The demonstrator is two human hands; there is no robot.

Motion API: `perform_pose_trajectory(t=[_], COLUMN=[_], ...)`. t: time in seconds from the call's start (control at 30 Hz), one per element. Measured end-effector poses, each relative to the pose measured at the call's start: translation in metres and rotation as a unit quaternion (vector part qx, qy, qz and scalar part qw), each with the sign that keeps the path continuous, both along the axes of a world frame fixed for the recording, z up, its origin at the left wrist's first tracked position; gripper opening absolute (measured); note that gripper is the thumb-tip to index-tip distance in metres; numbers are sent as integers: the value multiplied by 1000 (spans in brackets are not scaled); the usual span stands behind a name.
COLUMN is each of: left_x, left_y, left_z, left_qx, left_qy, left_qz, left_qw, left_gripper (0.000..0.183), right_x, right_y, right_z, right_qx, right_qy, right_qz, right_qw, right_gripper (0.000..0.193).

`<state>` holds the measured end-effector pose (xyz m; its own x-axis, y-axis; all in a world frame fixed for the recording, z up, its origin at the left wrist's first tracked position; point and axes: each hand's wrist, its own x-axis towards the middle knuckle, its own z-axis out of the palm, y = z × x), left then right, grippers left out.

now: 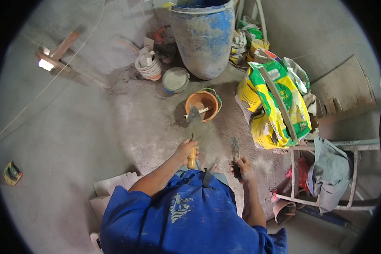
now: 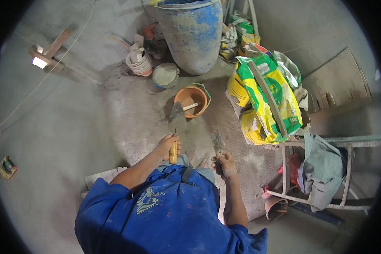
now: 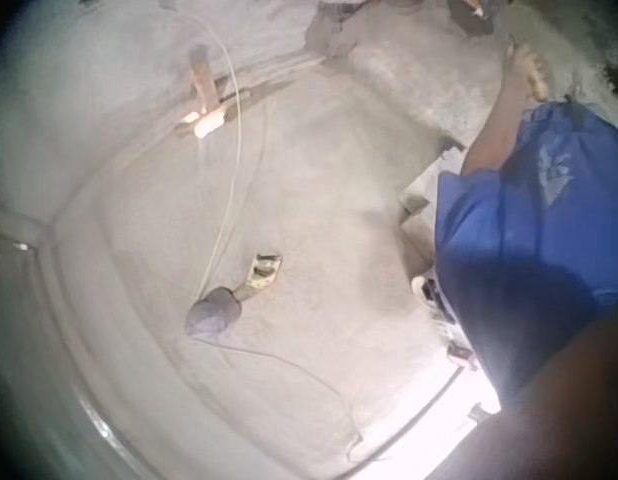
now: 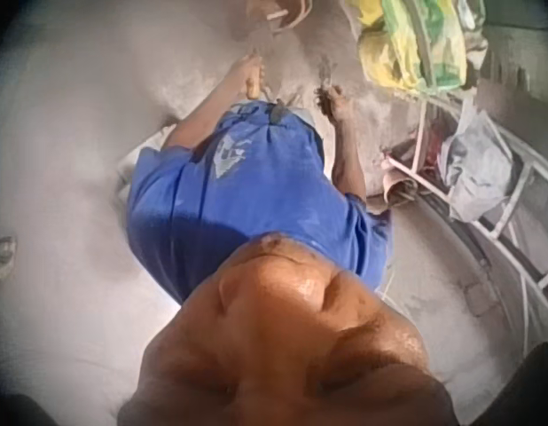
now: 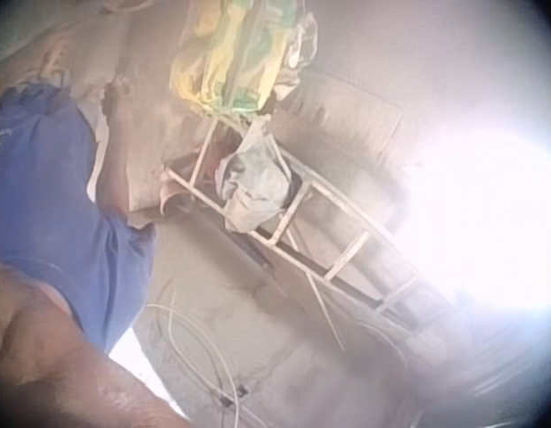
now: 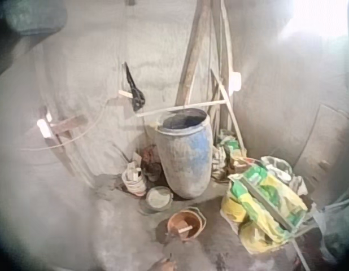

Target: The person scoops plaster from a bucket and applies it to a wall using a trowel and a smaller finishing tool. They smooth the surface, scrape excess material, and later wash their hands in a bucket of water.

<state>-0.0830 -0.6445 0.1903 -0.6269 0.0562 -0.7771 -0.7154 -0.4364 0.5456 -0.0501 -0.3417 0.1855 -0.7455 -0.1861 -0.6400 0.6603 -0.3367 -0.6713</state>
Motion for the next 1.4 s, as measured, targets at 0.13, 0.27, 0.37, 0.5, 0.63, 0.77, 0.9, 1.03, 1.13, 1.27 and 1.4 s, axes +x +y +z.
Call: perform_pose_trajectory(t=[0.13,0.27,0.37,0.5,0.63,0.77,0.9,1.03,1.13,1.27,1.4], left_x=[16,16,5,-20,-57,-105,-159,-211,-249,-297,-350], left_y=[-40,-72,-109,-180,-248,-301,-331,-338,-347,-359,-368], left_z=[-7,-16,-25,-37,-39,-44,-57,-83,-103,-132,-184], left_qx=[-6,24,52,51,13,8,4,-8,-15,-32,-18], left_qy=[-21,-24,-23,-11,-55,-77,-83,-109,-117,-146,-153], left_qz=[83,155,191,194,180,129,70,59,44,35,15], left_qw=[996,987,980,980,982,989,994,992,992,988,988], left_gripper=[24,26,31,34,36,35,39,39,41,32,33], right_x=[-50,-73,-85,-105,-122,-138,-155,-196,-248,-328,-382], right_y=[-55,-105,-139,-182,-222,-261,-287,-315,-344,-396,-449], right_z=[5,2,-3,-23,-42,-34,-45,-68,-98,-109,-120], right_qx=[-16,-4,18,32,79,97,97,67,53,56,125], right_qy=[16,3,-28,-83,-127,-135,-153,-192,-202,-150,-100], right_qz=[100,190,215,152,9,-18,-26,-40,-32,-18,16], right_qw=[995,982,976,984,989,986,983,978,977,987,987], right_gripper=[29,18,15,15,15,17,17,17,13,10,17])
